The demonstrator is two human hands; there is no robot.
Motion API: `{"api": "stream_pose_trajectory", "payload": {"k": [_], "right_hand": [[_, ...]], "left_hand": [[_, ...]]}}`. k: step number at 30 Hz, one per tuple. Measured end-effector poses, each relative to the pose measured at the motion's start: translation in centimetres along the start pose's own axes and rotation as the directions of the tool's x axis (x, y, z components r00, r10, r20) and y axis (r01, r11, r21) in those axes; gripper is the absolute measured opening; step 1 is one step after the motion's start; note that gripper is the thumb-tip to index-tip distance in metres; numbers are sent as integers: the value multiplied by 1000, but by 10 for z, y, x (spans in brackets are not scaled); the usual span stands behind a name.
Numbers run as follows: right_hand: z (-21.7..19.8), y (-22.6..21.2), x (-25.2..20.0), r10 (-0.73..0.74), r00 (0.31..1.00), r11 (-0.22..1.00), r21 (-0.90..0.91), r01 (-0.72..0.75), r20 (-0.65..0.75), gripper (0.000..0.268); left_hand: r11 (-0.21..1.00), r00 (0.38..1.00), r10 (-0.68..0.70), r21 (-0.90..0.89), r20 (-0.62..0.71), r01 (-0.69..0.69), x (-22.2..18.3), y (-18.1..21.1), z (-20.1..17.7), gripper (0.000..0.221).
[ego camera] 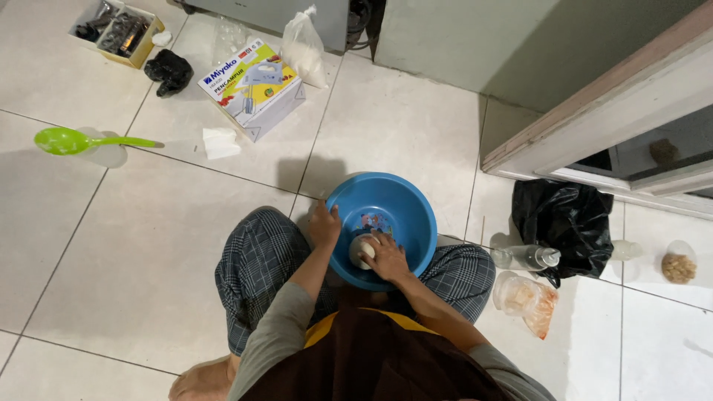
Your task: Kneading a ball of dough in a blue plastic bowl while sitting on a tiled floor.
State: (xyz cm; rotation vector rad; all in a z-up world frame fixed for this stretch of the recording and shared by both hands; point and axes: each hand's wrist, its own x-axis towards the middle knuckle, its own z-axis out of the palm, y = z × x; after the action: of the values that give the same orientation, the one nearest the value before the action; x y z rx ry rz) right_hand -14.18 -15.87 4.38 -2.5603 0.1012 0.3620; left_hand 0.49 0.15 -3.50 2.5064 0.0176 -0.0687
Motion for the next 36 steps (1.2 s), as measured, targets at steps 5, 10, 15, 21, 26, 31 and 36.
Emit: {"api": "stream_pose_trajectory", "payload": {"k": [5,10,15,21,26,31,36], "right_hand": [[19,18,61,-42,970,976,-216,-11,-238,45],[11,40,119,1,948,986,-157,-54,-317,40],[18,66,152,180,938,981,-11,-192,-295,42],[24,60,160,313,950,947,-75,-313,-8,40],[10,-5,100,157,986,947,-292,-132,62,34],[14,-17,33,-204,977,904,-395,164,-63,40],[7,17,4,-59,994,998,-12,58,-88,75]], "left_hand": [[998,992,-52,53,111,46,1,9,-12,56],[999,996,-35,3,86,35,-1,16,-23,52],[997,992,-67,55,105,61,0,21,-27,49],[996,993,-76,49,86,72,0,18,-17,45],[997,991,-65,57,121,58,-3,17,-21,49],[998,1000,-1,-58,22,2,-11,17,-26,46],[999,997,-14,-52,70,18,-6,21,-31,45]]}}
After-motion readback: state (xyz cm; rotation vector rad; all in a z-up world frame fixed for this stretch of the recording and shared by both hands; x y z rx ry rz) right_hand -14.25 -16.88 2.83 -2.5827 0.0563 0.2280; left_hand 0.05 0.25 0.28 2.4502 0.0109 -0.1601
